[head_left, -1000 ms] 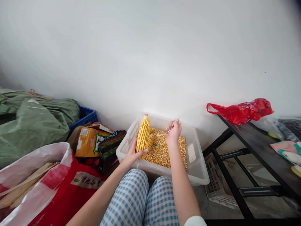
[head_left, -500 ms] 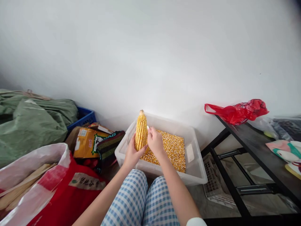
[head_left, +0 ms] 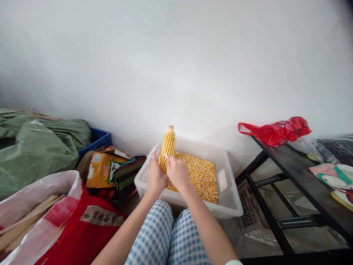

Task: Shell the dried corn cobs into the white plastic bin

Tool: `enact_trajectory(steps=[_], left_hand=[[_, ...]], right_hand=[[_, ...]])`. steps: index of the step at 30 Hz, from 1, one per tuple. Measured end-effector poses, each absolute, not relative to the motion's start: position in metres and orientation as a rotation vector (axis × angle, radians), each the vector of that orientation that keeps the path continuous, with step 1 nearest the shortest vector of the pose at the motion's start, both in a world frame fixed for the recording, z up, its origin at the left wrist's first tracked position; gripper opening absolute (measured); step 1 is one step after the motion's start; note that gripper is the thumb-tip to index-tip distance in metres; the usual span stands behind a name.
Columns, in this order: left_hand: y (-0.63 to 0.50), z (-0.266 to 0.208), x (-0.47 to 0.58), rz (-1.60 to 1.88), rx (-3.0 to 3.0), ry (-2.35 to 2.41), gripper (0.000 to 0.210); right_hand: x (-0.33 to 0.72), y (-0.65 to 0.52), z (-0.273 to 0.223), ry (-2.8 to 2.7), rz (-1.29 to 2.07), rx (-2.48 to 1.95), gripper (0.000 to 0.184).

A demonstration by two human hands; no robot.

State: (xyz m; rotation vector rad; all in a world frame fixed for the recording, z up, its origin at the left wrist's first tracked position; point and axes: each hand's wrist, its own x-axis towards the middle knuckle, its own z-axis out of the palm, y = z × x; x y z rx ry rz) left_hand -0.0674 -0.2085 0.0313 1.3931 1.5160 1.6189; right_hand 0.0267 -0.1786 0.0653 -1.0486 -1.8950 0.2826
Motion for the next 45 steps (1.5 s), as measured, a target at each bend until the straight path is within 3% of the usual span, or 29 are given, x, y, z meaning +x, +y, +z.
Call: enact_trajectory(steps=[3,8,15,19,26,30,35,37,41,45], left_hand=[[-0.213,0.037,-0.065,1.586,1.483,1.735,0.097],[-0.220,0.032,-0.061,1.593,1.474,1.671,0.097],[-0.227,0.022,-0.062,1.562,1.616,1.302,0.067],[-0.230,0.016,-0.069,1.533,1.611,1.278,0.066],[-0.229,0.009,-0.076,1.535,1.524,1.305,0.064],[-0.201,0.020,-0.088,1.541,1.609,1.413,0.060],[-0.137,0.034,-0.106,1.172,1.805,1.705,0.073],[-0.128,0.036,-0.103,1.184,1.818,1.696,0.066],[-0.159,0.032,-0.071,1.337,1.510,1.346,0.042],[-0.206,0.027,-0.032,1.138,0.818,0.939,0.059]], right_hand=[[0.060,-0.154,0.082,-1.597,0.335,-1.108,0.032],[0.094,-0.120,0.102,-1.277,0.434,-1.144,0.040],[0.059,-0.127,0.099,-1.664,0.621,-0.997,0.040],[0.058,-0.130,0.099,-1.649,0.630,-0.939,0.037],[0.096,-0.111,0.104,-0.971,0.987,-0.723,0.038],[0.111,-0.110,0.091,-0.889,1.124,-0.737,0.042],[0.112,-0.119,0.078,-0.846,1.209,-0.769,0.046],[0.113,-0.123,0.077,-0.835,1.263,-0.767,0.047],[0.107,-0.131,0.073,-0.844,1.346,-0.679,0.045],[0.072,-0.144,0.060,-0.865,1.243,-0.636,0.042]])
